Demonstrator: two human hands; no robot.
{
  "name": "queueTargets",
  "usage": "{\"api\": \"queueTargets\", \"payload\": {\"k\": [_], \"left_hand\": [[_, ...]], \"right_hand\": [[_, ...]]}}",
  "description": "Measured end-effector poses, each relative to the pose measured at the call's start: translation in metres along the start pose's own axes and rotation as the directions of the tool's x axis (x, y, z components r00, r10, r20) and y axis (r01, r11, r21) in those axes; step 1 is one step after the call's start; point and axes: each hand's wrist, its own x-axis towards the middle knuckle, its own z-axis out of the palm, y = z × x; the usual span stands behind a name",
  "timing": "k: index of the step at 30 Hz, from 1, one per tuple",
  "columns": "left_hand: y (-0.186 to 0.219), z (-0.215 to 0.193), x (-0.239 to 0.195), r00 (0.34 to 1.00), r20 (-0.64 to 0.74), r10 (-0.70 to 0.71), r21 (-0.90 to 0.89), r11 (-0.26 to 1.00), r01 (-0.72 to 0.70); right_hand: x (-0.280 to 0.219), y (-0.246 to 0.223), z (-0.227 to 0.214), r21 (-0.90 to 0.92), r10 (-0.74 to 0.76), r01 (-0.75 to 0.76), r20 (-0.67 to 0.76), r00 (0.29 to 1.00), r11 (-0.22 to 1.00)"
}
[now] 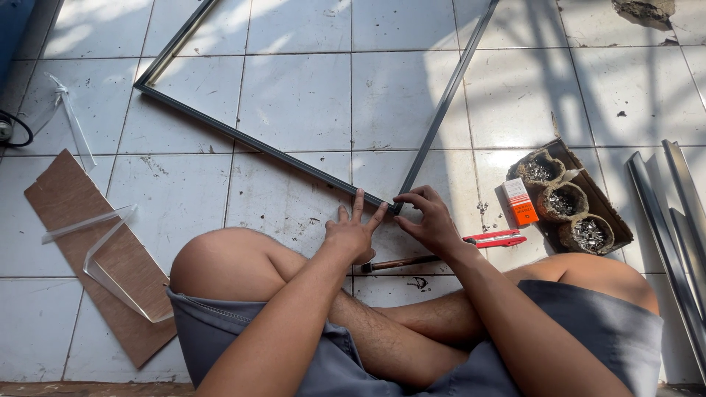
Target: Assembling a large metal frame by aligning the corners while sitting on the floor.
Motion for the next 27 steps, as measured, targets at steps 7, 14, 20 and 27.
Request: {"api": "queueTargets", "payload": {"k": [7,14,20,27], "left_hand": [[0.0,0.001,0.0,1.0,-0.012,-0.003,0.003,1.0,0.003],[0.0,0.001,0.0,1.0,-0.019,0.003,-0.011,1.0,-0.003],[0.0,0.002,0.003,1.0,-0.013,0.001,-0.01,1.0,-0.001],[0.0,0.002,0.001,1.0,-0.02,0.005,-0.016,1.0,-0.006]], "right_hand": [[0.001,-0.001,0.005,-0.076,-0.045,0.041,-0.039,0.998,0.996],[0.003,-0.006,-0.006,0.1,0.193,-0.185,-0.083,0.978,0.978],[0.002,-0.007,0.0,0.06,0.092,-0.09,-0.042,0.995,0.994],[0.004,0.001,-0.002,0.055,0.143,-0.142,-0.002,0.99,0.988]]}}
